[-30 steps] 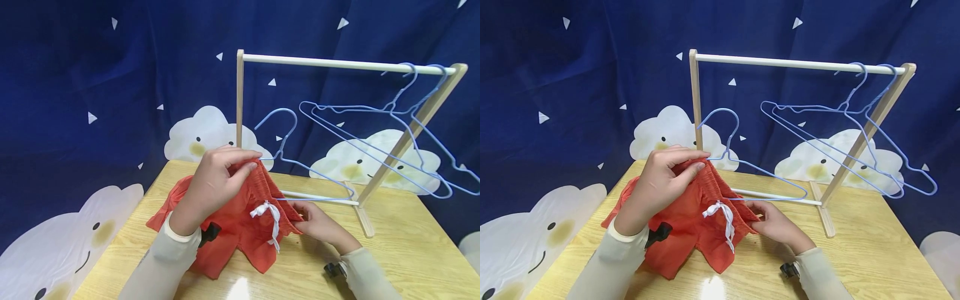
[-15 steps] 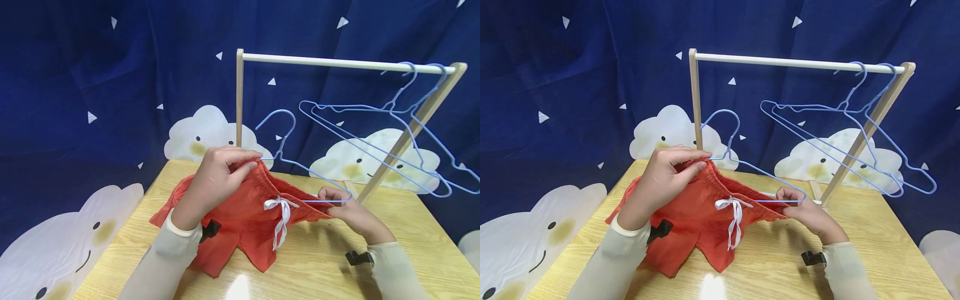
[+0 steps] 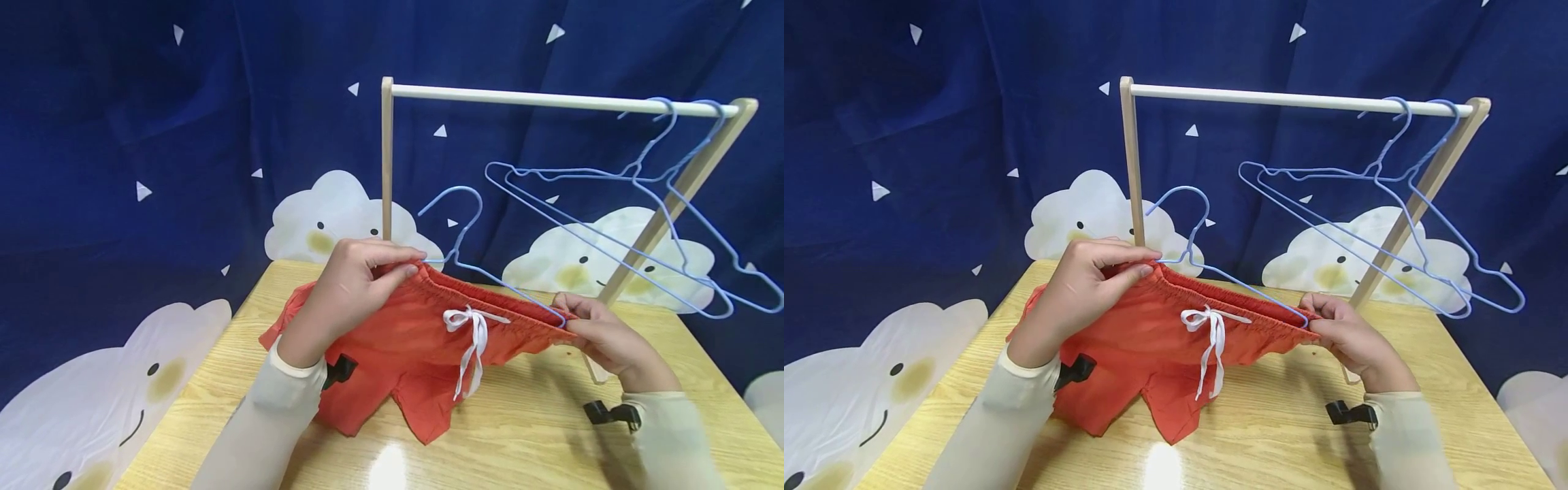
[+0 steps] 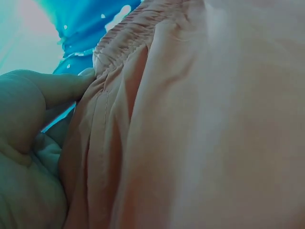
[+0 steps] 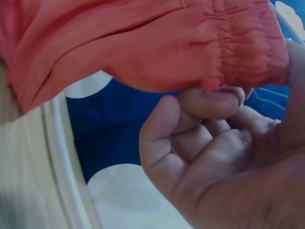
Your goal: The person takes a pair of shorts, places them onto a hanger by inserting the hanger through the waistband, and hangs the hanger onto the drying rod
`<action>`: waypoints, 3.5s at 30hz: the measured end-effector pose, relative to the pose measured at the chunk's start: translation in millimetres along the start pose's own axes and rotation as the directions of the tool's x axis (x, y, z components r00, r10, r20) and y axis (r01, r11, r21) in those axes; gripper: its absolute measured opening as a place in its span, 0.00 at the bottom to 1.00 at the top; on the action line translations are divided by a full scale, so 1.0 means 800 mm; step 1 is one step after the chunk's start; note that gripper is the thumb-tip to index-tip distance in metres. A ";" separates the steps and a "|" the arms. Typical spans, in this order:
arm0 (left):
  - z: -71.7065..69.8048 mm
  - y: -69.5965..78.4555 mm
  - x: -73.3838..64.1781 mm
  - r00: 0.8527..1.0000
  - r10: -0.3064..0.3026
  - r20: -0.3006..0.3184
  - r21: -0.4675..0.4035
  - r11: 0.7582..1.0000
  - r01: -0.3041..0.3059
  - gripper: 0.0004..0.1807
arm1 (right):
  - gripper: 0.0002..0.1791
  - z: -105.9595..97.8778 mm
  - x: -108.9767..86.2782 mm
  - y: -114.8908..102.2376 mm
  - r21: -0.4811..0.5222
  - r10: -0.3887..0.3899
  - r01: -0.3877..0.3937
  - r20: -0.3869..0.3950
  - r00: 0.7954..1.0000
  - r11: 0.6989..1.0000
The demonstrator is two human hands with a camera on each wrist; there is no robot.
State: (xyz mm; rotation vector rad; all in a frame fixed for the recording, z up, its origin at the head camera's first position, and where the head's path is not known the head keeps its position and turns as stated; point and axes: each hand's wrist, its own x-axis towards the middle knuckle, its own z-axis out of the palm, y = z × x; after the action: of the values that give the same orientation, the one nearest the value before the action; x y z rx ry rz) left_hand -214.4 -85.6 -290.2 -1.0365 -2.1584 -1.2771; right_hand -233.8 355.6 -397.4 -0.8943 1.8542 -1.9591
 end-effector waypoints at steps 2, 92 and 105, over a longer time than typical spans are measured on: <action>0.000 0.000 0.000 1.000 0.010 0.015 0.010 1.000 -0.010 0.12 | 0.10 -0.003 -0.003 -0.003 -0.010 -0.011 0.010 -0.006 1.000 1.000; 0.062 0.023 -0.007 0.992 0.099 0.078 0.108 0.988 -0.107 0.10 | 0.11 0.166 0.039 -0.047 -0.751 -0.422 0.001 -0.370 0.828 0.660; 0.048 0.019 -0.006 0.992 0.063 0.111 0.087 0.993 -0.073 0.11 | 0.12 0.166 0.031 -0.065 -0.791 -0.449 -0.068 -0.413 0.792 0.608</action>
State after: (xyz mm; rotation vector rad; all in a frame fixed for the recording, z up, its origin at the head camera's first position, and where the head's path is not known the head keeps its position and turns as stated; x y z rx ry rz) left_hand -198.8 -49.3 -303.4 -1.1558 -2.2186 -1.1038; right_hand -160.4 242.2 -344.3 -0.7471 3.2676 -1.5835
